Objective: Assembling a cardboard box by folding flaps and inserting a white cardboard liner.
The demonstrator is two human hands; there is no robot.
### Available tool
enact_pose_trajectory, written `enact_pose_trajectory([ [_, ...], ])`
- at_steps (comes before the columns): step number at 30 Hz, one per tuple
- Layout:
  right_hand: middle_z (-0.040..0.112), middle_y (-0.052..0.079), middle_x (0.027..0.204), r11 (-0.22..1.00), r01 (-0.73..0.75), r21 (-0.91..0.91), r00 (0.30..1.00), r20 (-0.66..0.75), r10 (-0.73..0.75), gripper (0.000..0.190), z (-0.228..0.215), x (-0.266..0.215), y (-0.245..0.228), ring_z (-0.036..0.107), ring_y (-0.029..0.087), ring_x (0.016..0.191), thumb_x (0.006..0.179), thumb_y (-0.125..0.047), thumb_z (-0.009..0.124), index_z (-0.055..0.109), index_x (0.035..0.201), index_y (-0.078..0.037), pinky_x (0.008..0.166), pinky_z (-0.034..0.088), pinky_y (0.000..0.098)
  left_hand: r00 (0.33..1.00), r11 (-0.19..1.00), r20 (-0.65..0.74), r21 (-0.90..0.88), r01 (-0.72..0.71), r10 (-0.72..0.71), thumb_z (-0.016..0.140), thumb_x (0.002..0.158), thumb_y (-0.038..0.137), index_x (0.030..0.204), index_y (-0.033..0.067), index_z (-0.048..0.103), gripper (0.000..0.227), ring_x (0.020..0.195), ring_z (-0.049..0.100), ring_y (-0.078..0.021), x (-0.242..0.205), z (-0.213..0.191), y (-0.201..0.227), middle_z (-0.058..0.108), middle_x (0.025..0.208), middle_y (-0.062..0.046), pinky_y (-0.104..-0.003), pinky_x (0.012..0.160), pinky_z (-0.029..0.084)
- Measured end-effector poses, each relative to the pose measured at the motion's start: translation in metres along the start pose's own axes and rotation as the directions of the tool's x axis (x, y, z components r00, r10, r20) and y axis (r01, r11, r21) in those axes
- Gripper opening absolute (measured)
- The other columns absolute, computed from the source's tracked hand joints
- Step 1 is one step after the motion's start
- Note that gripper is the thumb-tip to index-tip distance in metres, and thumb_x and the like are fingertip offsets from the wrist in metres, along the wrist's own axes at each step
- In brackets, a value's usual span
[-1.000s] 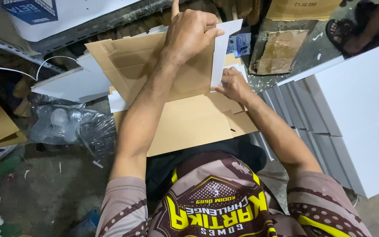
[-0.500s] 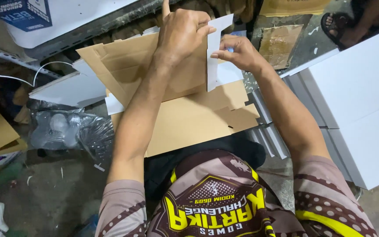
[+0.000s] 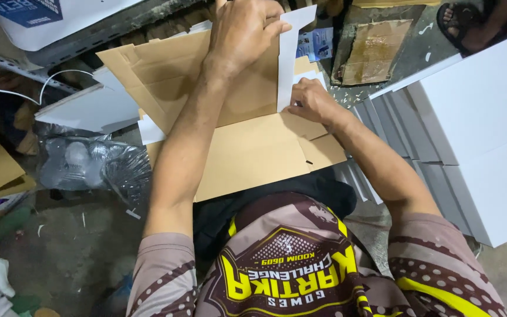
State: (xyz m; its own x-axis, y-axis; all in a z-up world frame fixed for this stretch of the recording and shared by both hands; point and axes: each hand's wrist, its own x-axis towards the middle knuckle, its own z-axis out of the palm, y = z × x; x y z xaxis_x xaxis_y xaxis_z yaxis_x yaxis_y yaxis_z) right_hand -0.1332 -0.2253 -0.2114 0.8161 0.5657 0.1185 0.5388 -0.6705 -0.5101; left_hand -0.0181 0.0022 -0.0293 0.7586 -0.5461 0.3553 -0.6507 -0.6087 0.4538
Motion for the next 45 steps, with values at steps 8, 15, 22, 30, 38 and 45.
enact_pose_trajectory([
  [8, 0.066, 0.006, 0.085, 0.980, -0.198, 0.012, 0.976, 0.100, 0.196, 0.033, -0.001, 0.007, 0.006, 0.058, 0.030, 0.085, 0.089, -0.038, 0.081, 0.063, 0.081, -0.011, 0.071, 0.041, 0.0424, 0.998, 0.999, 0.047, -0.015, 0.033, -0.032, 0.082, 0.096, 0.037, 0.069, 0.0199, 0.058, 0.040, 0.058, 0.059, -0.0249, -0.001, -0.020, 0.017, 0.055, 0.056, 0.006, -0.060, 0.115, 0.017],
  [15, 0.052, 0.012, 0.141, 0.712, 0.047, 0.701, 0.904, -0.333, 0.268, 0.053, -0.113, 0.039, -0.055, 0.053, 0.023, 0.131, 0.102, -0.003, 0.062, 0.042, 0.151, -0.002, 0.114, 0.049, 0.0350, 0.996, 0.997, 0.077, -0.071, 0.041, -0.035, 0.079, 0.095, 0.033, 0.075, 0.0215, 0.068, 0.025, 0.059, 0.060, -0.0243, -0.002, -0.024, 0.023, 0.056, 0.054, 0.006, -0.063, 0.119, 0.009],
  [22, 0.062, 0.007, 0.106, 0.935, 0.031, 0.354, 0.869, -0.472, 0.150, 0.049, -0.161, 0.056, -0.082, 0.046, 0.013, 0.082, 0.102, 0.012, 0.062, 0.053, 0.149, 0.003, 0.074, 0.043, 0.0300, 0.996, 0.998, 0.077, -0.046, 0.040, -0.037, 0.079, 0.095, 0.034, 0.074, 0.0206, 0.066, 0.028, 0.062, 0.063, -0.0268, -0.001, -0.025, 0.029, 0.059, 0.055, 0.005, -0.063, 0.119, 0.008],
  [30, 0.055, 0.001, 0.085, 0.945, -0.064, 0.320, 0.850, -0.478, 0.219, 0.023, -0.158, 0.059, -0.083, 0.047, 0.011, 0.074, 0.102, 0.002, 0.067, 0.069, 0.124, -0.003, 0.067, 0.041, 0.0271, 0.997, 1.000, 0.075, -0.009, 0.029, -0.028, 0.079, 0.095, 0.036, 0.072, 0.0213, 0.063, 0.032, 0.061, 0.061, -0.0277, -0.002, -0.024, 0.029, 0.057, 0.054, 0.004, -0.062, 0.118, 0.009],
  [38, 0.056, -0.001, 0.080, 0.869, -0.087, 0.486, 0.864, -0.398, 0.309, 0.015, -0.161, 0.063, -0.082, 0.049, 0.007, 0.072, 0.103, 0.002, 0.063, 0.065, 0.115, -0.007, 0.065, 0.040, 0.0236, 0.997, 0.999, 0.077, -0.027, 0.032, -0.029, 0.079, 0.093, 0.037, 0.075, 0.0219, 0.068, 0.026, 0.062, 0.063, -0.0284, -0.002, -0.025, 0.032, 0.061, 0.057, 0.004, -0.063, 0.118, 0.007],
  [45, 0.056, -0.001, 0.092, 0.589, 0.016, 0.808, 0.915, -0.250, 0.318, 0.031, -0.153, 0.057, -0.054, 0.065, 0.010, 0.090, 0.106, -0.005, 0.066, 0.060, 0.137, -0.004, 0.091, 0.059, 0.0251, 0.999, 0.999, 0.052, -0.033, 0.015, -0.014, 0.078, 0.093, 0.035, 0.079, 0.0226, 0.073, 0.019, 0.065, 0.065, -0.0282, -0.001, -0.024, 0.029, 0.065, 0.059, 0.004, -0.063, 0.117, 0.009],
])
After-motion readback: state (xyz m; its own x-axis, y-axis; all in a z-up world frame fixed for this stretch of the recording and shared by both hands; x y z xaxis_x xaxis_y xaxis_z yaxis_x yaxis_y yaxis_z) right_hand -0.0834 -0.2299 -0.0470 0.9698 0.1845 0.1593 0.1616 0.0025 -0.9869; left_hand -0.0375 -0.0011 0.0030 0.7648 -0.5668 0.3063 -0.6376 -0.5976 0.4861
